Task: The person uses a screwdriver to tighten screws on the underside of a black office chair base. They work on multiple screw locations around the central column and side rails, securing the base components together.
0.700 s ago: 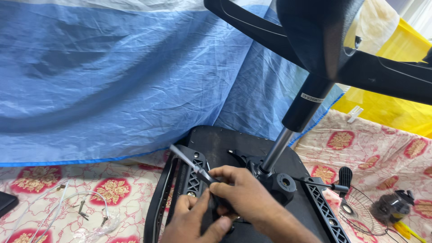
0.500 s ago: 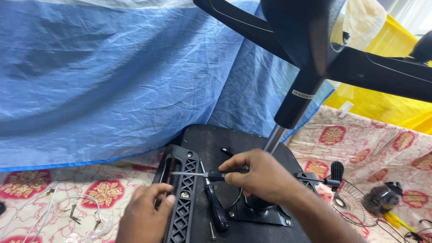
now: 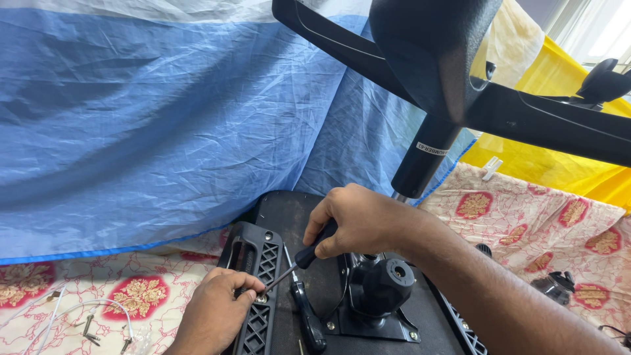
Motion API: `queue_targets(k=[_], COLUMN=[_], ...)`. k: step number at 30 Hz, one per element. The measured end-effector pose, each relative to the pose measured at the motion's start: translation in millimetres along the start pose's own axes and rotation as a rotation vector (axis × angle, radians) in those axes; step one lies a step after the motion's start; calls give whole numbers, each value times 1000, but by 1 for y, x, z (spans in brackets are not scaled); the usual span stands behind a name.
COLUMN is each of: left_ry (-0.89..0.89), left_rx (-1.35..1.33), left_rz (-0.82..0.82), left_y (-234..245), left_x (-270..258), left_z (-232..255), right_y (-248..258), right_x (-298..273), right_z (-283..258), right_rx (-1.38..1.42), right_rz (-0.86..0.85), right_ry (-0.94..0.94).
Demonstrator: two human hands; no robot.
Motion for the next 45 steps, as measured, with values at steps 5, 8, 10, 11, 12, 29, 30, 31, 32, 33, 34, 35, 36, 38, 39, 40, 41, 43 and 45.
queue_targets(k=[5,8,10,11,12,29,30,31,32,33,34,35,36,38,39,40,41,43,45], left_ry=[39,39,37,36,29,9,-6,-20,-36,-45,-53,-60,-42,-5,7,20,33,-15,-53], left_rx=[-32,0,24,37,41,86,60,35,13,13,8,4,-12,-43,-51,-60,-70,-108,-158], left_rz=[-125,-157,-183,-195,-189,-164,-155,-147,-138,-141,-144,-146,-139,-123,-126,-130,-134,-130,-143], left_y=[-4,-4,-4,-4,-4,-8,-9,-10,-9,-9,-11,-12,-14,-17,-19,-22,-24,-26,-29], left_x=[6,8,9,9,10,14,15,17,18,20,20,20,22,24,26,27,29,32,35], left_z=[3,6,7,7,8,6,5,4,4,3,1,-1,-4,-9,-12,-16,-19,-20,-20], right_y=[5,6,5,5,5,13,11,11,11,11,10,9,9,7,5,5,4,3,0], right_x=[6,10,13,16,17,38,37,36,35,33,31,30,29,26,24,22,19,15,13], right_z=[-18,-23,-27,-31,-34,-50,-50,-50,-49,-49,-48,-46,-44,-42,-40,-46,-51,-60,-63], right_rx=[-90,-118,-154,-180,-206,-329,-332,-327,-320,-313,-294,-276,-255,-240,-231,-252,-274,-313,-353], right_rz=[-37,-50,-62,-68,-74,-91,-79,-67,-52,-37,-40,-42,-41,-35,-31,0,32,78,103], right_ry=[101,140,170,198,224,143,163,177,190,204,214,225,232,263,279,362,445,570,649])
Point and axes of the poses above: each hand's wrist, its own x-axis towards the middle knuckle, its own y-axis out of the back of the hand, z = x × y, the point moved 9 cm from there along x, towards the middle knuckle, and after that the axes turned 3 degrees about -x, right-handed, at the moved point
